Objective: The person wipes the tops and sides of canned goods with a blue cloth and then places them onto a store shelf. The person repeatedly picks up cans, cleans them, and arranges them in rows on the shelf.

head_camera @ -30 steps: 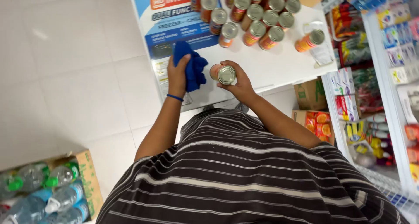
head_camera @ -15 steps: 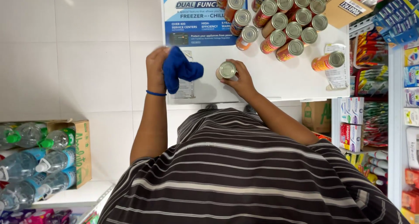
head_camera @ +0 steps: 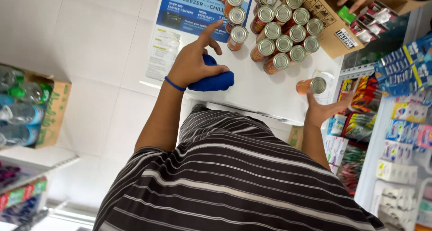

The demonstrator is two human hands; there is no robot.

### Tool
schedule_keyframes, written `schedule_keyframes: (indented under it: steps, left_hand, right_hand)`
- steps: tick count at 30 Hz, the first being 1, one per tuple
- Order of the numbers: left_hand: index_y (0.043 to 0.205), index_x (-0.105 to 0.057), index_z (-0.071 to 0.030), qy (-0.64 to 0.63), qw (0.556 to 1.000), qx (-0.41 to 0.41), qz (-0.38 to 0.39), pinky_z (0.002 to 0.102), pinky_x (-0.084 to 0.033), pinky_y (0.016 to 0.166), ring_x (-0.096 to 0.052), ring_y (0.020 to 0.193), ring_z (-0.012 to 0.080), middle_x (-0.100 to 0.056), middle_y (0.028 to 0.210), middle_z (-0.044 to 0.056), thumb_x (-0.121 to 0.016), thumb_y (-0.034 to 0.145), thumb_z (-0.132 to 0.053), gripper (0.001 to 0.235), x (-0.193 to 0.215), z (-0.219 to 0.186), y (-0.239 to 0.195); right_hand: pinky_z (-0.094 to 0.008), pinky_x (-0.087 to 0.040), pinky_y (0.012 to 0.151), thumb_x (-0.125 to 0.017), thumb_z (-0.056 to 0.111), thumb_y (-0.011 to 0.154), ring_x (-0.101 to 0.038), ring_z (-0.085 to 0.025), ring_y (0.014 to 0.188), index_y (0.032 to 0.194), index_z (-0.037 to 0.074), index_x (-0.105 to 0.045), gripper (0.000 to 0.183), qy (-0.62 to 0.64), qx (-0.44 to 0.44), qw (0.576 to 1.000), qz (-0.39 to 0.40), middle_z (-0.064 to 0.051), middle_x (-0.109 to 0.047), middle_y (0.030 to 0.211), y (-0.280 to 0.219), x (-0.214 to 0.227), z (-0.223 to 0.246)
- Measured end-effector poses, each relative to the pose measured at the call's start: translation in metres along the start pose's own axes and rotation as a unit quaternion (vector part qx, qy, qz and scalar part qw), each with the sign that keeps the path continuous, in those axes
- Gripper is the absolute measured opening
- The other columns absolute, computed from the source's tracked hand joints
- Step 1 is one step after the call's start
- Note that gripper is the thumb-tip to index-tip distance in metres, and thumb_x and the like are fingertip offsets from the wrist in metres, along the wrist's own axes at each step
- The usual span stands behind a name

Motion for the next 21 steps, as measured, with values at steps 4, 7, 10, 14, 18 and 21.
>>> schedule_keyframes:
  steps: [4,7,10,14,18,21]
  left_hand:
    - [0.153,-0.035,-0.038,0.014,0.999,0.026,-0.028,0.026,-0.054,0.067,-0.071,0.072,0.0144,-0.076,0.087,-0.005,-0.089,0.076,-0.040,0.094,-0.022,0.000,-0.016]
    - [0.151,-0.041,-0.032,-0.022,0.991,0.030,-0.132,0.028,-0.058,0.072,-0.075,0.078,0.0169,-0.077,0.090,0.001,-0.087,0.084,-0.030,0.081,-0.013,0.009,-0.043]
    - [0.132,-0.055,-0.016,-0.142,0.946,0.035,-0.290,0.028,-0.059,0.077,-0.070,0.083,0.0168,-0.073,0.098,0.009,-0.078,0.089,-0.003,0.050,0.005,0.011,-0.076]
    - [0.094,-0.065,-0.008,-0.239,0.817,0.183,-0.492,0.024,-0.049,0.077,-0.054,0.074,0.0099,-0.060,0.080,0.001,-0.056,0.096,-0.032,0.026,0.004,0.029,-0.113]
    - [0.114,-0.069,-0.002,-0.349,0.736,0.290,-0.502,0.039,-0.056,0.097,-0.072,0.105,0.0318,-0.074,0.114,0.023,-0.050,0.087,-0.052,0.059,-0.021,0.032,-0.105]
    - [0.132,-0.060,0.010,-0.501,0.728,0.189,-0.427,0.048,-0.054,0.099,-0.068,0.113,0.0467,-0.066,0.125,0.038,-0.048,0.078,-0.065,0.093,-0.031,0.007,-0.072]
  right_hand:
    - [-0.045,-0.037,0.118,-0.094,0.005,0.076,-0.048,-0.036,0.138,0.157,0.005,-0.022,0.109,0.164,-0.082,0.965,0.190,-0.020,-0.042,0.152,-0.011,-0.025,-0.052]
    - [-0.043,-0.045,0.112,-0.085,0.002,0.085,-0.055,-0.032,0.130,0.151,0.006,-0.032,0.085,0.233,-0.135,0.933,0.239,-0.019,-0.051,0.144,-0.017,-0.040,-0.050]
    - [-0.039,-0.050,0.105,-0.083,0.011,0.090,-0.059,-0.025,0.117,0.139,0.007,-0.040,0.065,0.258,-0.158,0.919,0.251,-0.013,-0.056,0.129,-0.011,-0.044,-0.028]
    - [-0.029,-0.064,0.083,-0.075,0.004,0.095,-0.062,-0.023,0.108,0.146,0.008,-0.037,0.063,0.256,-0.188,0.903,0.290,-0.017,-0.050,0.132,-0.011,-0.046,-0.018]
    - [-0.030,-0.058,0.084,-0.075,0.004,0.088,-0.065,-0.019,0.098,0.135,0.007,-0.046,0.056,0.335,-0.158,0.859,0.355,-0.011,-0.062,0.117,-0.008,-0.042,0.032]
    - [-0.031,-0.059,0.078,-0.074,0.006,0.084,-0.069,-0.024,0.093,0.142,0.004,-0.043,0.066,0.393,-0.141,0.800,0.432,-0.013,-0.061,0.117,0.005,-0.048,0.096]
Point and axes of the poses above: each hand's wrist, its own y-axis towards the middle knuckle, its own x-axis out of the back of the hand, z = x × y, the point moved 4 cm from there along y, towards the middle knuckle
